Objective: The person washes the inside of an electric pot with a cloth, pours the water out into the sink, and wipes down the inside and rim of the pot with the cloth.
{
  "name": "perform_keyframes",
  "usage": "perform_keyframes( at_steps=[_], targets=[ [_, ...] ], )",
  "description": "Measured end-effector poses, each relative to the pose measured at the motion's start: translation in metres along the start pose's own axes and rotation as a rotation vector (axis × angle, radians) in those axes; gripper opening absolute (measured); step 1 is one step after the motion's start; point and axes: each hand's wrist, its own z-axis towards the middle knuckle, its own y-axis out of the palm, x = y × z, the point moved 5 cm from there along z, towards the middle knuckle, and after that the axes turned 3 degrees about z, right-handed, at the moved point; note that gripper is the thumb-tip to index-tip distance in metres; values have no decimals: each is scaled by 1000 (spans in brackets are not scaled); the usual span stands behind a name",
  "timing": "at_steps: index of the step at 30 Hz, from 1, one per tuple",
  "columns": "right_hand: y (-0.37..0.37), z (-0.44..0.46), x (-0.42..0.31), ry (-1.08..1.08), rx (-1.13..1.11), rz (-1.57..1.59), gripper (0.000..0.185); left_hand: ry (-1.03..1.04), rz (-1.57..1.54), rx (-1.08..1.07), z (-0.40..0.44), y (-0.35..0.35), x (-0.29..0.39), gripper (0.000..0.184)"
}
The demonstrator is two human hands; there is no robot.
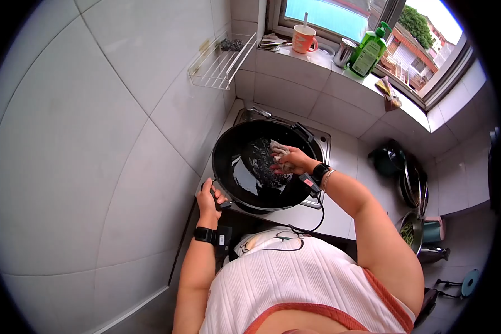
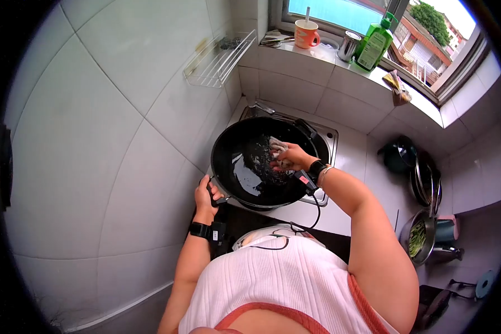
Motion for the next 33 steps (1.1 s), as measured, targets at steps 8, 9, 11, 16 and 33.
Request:
perform_keyframes(
  at_steps=[8, 9, 11, 16, 33],
  targets=[
    [9, -2, -8, -57, 221, -438, 10, 21, 36, 10, -4, 2, 3, 29],
    [8, -3, -10, -56, 264, -535, 11, 18, 31, 4, -4, 2, 2, 29],
    [0, 5, -5, -76, 261, -497, 10, 15, 30, -1, -2, 1, 1, 29],
    [-4, 7, -5, -139, 241, -381, 9, 4, 26, 6, -2, 2, 1, 29],
    [-16, 13, -24, -362, 363, -1117, 38, 5, 37, 14, 6, -3, -1, 32]
  ],
)
